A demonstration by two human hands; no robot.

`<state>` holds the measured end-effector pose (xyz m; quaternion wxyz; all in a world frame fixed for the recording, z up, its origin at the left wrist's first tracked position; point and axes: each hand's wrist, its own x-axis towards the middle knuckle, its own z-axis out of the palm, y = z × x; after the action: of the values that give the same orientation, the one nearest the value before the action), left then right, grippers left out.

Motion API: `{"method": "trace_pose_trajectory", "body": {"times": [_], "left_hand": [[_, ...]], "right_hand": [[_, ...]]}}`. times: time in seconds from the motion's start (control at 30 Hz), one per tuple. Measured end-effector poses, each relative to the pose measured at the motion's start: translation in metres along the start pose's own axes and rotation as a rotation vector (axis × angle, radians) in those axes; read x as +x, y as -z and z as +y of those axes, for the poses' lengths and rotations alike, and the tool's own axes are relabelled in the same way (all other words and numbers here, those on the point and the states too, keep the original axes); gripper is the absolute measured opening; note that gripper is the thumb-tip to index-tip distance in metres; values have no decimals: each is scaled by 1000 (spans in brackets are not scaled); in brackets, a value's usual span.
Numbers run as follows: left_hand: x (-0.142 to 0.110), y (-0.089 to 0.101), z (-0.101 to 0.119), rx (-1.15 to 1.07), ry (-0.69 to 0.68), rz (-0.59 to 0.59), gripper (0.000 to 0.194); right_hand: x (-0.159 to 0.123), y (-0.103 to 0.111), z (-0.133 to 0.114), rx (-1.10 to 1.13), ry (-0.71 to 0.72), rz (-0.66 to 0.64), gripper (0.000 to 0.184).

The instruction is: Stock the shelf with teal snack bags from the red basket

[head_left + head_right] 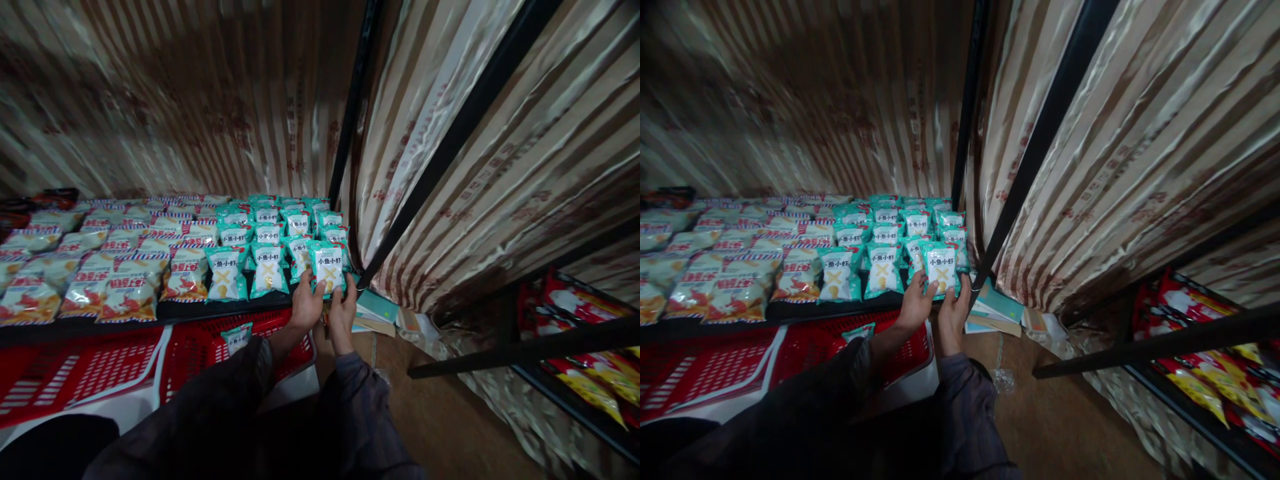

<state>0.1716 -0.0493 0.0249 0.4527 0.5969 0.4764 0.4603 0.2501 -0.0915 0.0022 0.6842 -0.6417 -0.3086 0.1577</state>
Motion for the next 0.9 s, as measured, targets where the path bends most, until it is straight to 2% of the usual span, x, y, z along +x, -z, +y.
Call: {"method": "trace_pose_trajectory", "body": {"times": [0.17, 0.37, 0.6, 0.73, 0.9], "left_hand": [[11, -8, 13, 122, -27, 1, 39], [19, -14, 27, 222, 21, 42, 33], [23, -21, 28, 268, -16, 17, 31], [26, -31, 26, 291, -36, -16, 32], [29, -40, 18, 282, -24, -38, 34]], "right_hand": [[-1, -8, -1, -166, 115, -32, 59], [-12, -14, 5, -300, 204, -87, 65], [-16, -9, 11, -441, 333, -80, 56], [-13, -7, 18, -546, 420, -90, 59], [-1, -2, 29, -551, 466, -117, 62]]}}
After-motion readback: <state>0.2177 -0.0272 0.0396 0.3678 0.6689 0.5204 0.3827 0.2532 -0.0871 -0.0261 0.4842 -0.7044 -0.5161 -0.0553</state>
